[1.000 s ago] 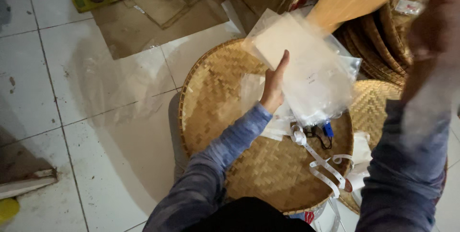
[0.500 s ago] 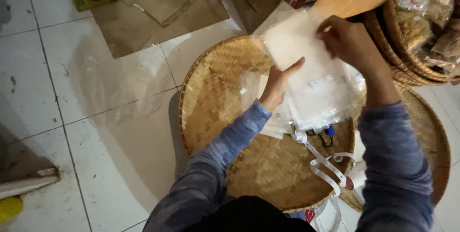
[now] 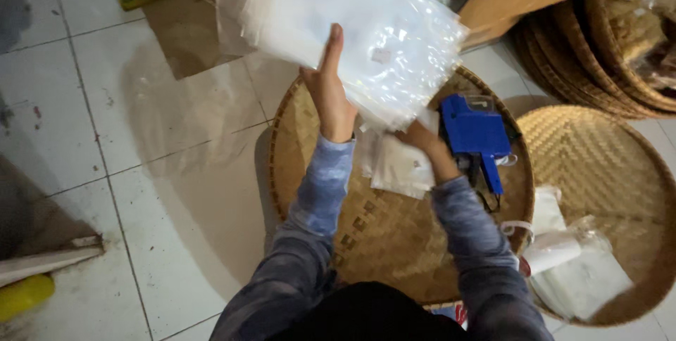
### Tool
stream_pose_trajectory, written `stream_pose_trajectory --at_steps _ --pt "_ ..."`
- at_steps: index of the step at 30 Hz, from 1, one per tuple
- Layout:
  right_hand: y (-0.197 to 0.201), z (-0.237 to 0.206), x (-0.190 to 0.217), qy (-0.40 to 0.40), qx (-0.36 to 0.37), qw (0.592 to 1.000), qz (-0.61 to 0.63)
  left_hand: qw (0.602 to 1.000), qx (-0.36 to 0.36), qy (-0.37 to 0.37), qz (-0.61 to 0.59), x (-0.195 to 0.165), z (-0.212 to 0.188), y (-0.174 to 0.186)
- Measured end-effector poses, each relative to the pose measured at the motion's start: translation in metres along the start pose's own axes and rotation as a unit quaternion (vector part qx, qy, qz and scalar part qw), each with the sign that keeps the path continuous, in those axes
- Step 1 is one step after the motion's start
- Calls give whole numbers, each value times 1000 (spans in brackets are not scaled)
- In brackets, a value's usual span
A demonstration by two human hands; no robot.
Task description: The person sits on the floor and first handles a stack of clear plastic bags on a woven tray, lifting and shaking them. They then take a white tape roll, remove its wrapping, and thread the roll onto a blue price label gun, working the tape into place on the device.
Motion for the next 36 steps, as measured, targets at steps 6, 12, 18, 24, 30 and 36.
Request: stream_pose_trajectory --at_steps 6,12,18,24,30,36 --pt "-103 -24 57 31 86 994 -58 999 31 11 31 3 -32 -3" --pt "-107 -40 84 59 42 996 -54 998 18 -45 27 -13 -39 -13" --pt "-120 -31 106 174 43 971 -158 997 18 43 59 -10 -19 -11" --pt "-115 -16 105 136 38 982 -122 999 32 -5 27 -10 -13 -16" --pt "-98 2 94 -7 -19 996 -83 998 40 -22 44 -19 -9 -20" --pt "-103 14 104 -17 -53 997 -54 997 27 -7 69 -25 5 -4"
Point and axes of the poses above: each hand's wrist, its own z-axis towards the middle knuckle, its own y-axis out of the back of the hand, x = y × z, the point moved 8 cm from there along z, towards the middle knuckle, and after that the axes turned 1 degree about y, right-handed, at the moved point
